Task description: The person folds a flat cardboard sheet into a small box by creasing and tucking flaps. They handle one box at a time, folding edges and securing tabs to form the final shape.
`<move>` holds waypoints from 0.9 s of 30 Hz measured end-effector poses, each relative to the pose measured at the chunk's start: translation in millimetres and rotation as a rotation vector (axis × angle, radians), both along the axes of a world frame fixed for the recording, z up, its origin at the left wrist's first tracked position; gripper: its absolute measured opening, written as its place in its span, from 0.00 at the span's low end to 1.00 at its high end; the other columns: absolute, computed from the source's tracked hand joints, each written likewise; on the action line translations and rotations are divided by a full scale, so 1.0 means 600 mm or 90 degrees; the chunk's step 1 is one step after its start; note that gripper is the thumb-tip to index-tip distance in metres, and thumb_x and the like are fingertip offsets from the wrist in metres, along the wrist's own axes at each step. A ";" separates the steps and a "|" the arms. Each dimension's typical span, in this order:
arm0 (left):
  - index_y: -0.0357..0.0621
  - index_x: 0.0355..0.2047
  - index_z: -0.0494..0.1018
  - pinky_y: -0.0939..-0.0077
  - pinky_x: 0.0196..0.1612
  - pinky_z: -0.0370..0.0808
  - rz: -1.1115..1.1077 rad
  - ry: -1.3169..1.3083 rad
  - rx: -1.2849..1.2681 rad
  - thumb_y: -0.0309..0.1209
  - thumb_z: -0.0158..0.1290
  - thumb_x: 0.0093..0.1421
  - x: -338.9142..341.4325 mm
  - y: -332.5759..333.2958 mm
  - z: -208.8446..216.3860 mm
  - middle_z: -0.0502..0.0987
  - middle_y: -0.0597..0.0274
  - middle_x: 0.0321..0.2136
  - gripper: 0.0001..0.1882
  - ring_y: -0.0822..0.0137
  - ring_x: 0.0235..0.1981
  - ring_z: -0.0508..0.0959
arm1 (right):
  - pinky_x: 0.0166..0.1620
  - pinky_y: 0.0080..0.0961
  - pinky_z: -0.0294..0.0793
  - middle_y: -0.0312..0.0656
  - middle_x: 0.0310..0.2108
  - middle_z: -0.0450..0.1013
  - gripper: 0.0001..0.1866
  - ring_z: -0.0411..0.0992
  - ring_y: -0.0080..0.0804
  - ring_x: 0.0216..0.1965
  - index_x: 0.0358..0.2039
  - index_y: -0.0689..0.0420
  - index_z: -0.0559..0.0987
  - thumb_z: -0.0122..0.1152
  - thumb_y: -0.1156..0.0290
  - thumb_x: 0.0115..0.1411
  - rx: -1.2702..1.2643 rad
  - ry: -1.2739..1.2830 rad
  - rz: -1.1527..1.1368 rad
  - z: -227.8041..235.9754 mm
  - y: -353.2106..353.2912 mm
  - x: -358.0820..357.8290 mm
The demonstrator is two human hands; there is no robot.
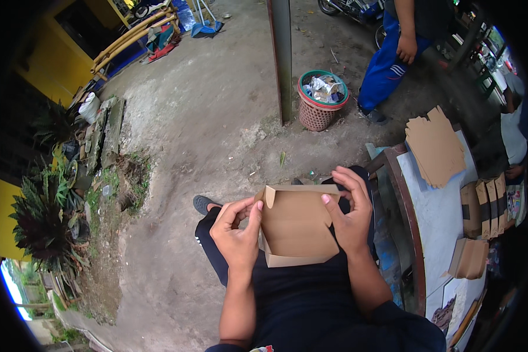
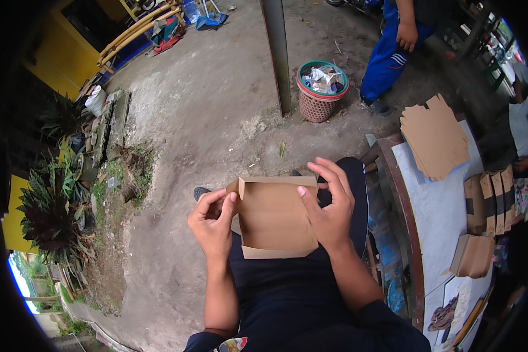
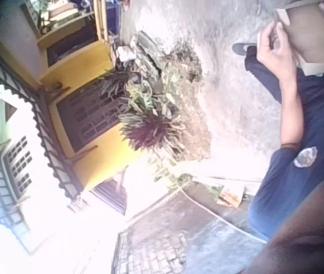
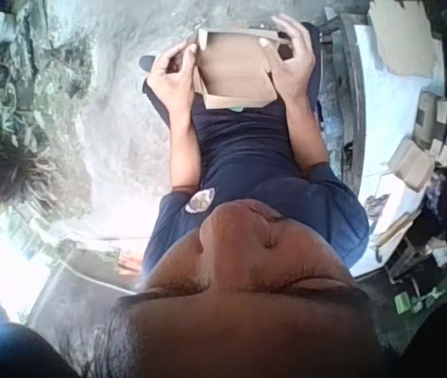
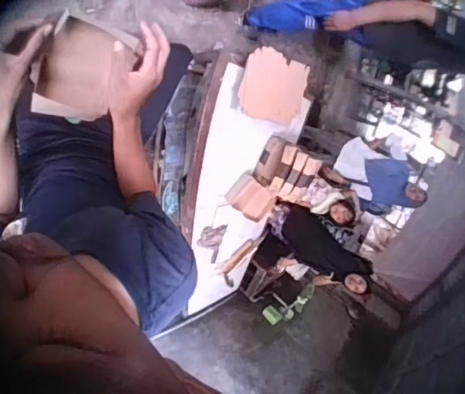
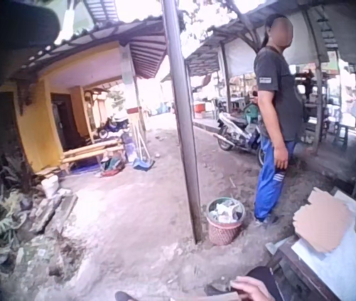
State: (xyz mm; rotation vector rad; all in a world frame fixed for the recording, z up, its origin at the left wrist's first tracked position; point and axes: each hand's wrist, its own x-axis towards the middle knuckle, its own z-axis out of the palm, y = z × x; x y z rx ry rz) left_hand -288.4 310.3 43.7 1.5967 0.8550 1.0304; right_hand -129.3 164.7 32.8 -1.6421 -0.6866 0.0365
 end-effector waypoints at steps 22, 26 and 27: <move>0.37 0.41 0.83 0.78 0.39 0.78 -0.120 0.004 0.108 0.18 0.67 0.58 0.075 -0.085 -0.008 0.81 0.58 0.39 0.10 0.72 0.34 0.81 | 0.36 0.19 0.82 0.43 0.34 0.86 0.05 0.83 0.20 0.34 0.37 0.66 0.84 0.72 0.78 0.65 0.034 0.302 0.165 -0.023 -0.005 0.000; 0.36 0.41 0.84 0.76 0.42 0.81 -0.079 0.016 0.104 0.17 0.68 0.58 0.074 -0.095 -0.009 0.82 0.57 0.38 0.11 0.69 0.36 0.83 | 0.35 0.22 0.82 0.45 0.35 0.86 0.04 0.84 0.22 0.33 0.36 0.67 0.87 0.72 0.79 0.62 0.001 0.178 0.153 -0.006 0.007 -0.007; 0.36 0.41 0.84 0.76 0.42 0.81 -0.072 0.008 0.099 0.17 0.67 0.58 0.074 -0.096 -0.010 0.82 0.56 0.38 0.11 0.69 0.37 0.83 | 0.35 0.22 0.82 0.45 0.35 0.86 0.05 0.84 0.24 0.33 0.37 0.67 0.87 0.72 0.79 0.62 -0.001 0.151 0.163 -0.006 0.008 -0.006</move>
